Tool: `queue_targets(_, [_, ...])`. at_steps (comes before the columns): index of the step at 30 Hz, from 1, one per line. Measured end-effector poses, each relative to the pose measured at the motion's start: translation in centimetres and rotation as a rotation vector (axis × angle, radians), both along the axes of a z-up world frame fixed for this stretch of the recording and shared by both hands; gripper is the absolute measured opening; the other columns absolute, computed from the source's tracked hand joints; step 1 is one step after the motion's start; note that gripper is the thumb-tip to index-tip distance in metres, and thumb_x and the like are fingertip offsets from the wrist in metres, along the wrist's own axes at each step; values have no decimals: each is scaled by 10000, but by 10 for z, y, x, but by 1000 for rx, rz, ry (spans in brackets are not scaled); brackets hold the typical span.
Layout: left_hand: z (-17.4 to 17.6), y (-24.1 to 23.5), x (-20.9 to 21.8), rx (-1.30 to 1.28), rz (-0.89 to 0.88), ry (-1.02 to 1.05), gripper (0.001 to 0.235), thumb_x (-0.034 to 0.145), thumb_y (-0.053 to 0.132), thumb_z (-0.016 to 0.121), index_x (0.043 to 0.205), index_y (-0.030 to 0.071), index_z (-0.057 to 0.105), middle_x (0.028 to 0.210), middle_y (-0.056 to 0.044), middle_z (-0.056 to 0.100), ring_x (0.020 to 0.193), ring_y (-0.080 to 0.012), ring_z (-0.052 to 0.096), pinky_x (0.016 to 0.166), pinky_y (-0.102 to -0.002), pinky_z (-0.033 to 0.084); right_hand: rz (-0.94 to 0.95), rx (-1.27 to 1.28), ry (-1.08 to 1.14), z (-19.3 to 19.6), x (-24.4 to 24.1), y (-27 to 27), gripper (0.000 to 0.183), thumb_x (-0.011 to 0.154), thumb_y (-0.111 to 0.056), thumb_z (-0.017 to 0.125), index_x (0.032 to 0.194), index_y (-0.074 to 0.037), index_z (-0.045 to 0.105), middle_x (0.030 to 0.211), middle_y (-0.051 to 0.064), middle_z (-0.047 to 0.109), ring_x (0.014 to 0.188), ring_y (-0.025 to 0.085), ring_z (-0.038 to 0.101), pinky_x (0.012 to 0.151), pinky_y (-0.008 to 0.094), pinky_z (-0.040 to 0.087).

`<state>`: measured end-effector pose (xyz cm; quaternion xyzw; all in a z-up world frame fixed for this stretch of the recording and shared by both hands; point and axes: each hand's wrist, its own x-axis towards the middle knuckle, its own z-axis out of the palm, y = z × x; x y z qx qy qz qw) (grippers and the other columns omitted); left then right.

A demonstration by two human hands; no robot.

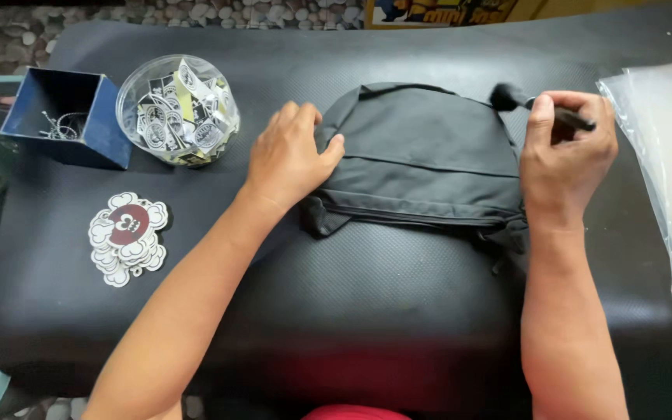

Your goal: The person attaches a decorative charm to a small black bag, then uses a brush to clean the bag's surface. They place the bag into a clear plastic zip-top bag, add a small card, and seal the package.

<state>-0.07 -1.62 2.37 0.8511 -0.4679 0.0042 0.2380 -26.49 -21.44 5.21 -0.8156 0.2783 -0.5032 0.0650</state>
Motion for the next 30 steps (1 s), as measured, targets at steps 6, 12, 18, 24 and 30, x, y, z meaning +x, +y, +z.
queue_targets(6, [0,-65,11,-124,-101,-205,419,880,425,778,1104,96,645,1055,-119,595,998,-363,563,800,-504,503,135,4,-104,12,9,15,122,1190,-47,587,1163,50,655,1102,167,623,887,272,594,781,374,506])
queue_targets(12, [-17,-131,30,49,-96,-60,394,858,525,758,1078,198,756,1114,-70,651,1091,-322,589,923,-493,454,119,-43,-30,4,9,4,123,1176,-67,604,1137,24,677,1045,153,623,790,258,573,705,365,506])
queue_targets(18, [-29,-140,37,-91,-94,-28,256,893,415,763,790,181,757,903,22,676,827,-252,679,786,-466,538,232,15,-34,7,18,17,145,1167,-84,610,1137,35,688,1027,152,596,781,238,588,742,344,538])
queue_targets(24, [-12,-139,38,-2,-44,236,288,888,456,718,791,190,774,1032,-2,739,988,-264,685,817,-461,528,316,-36,66,7,32,30,102,1115,-49,649,1166,29,692,1067,168,662,946,319,630,894,406,511])
queue_targets(30, [1,-131,43,31,-35,478,303,882,478,748,801,191,798,808,45,758,788,-108,688,734,-320,505,564,175,84,17,44,47,116,1086,-60,670,1174,-4,720,1165,135,739,1066,272,696,979,369,526])
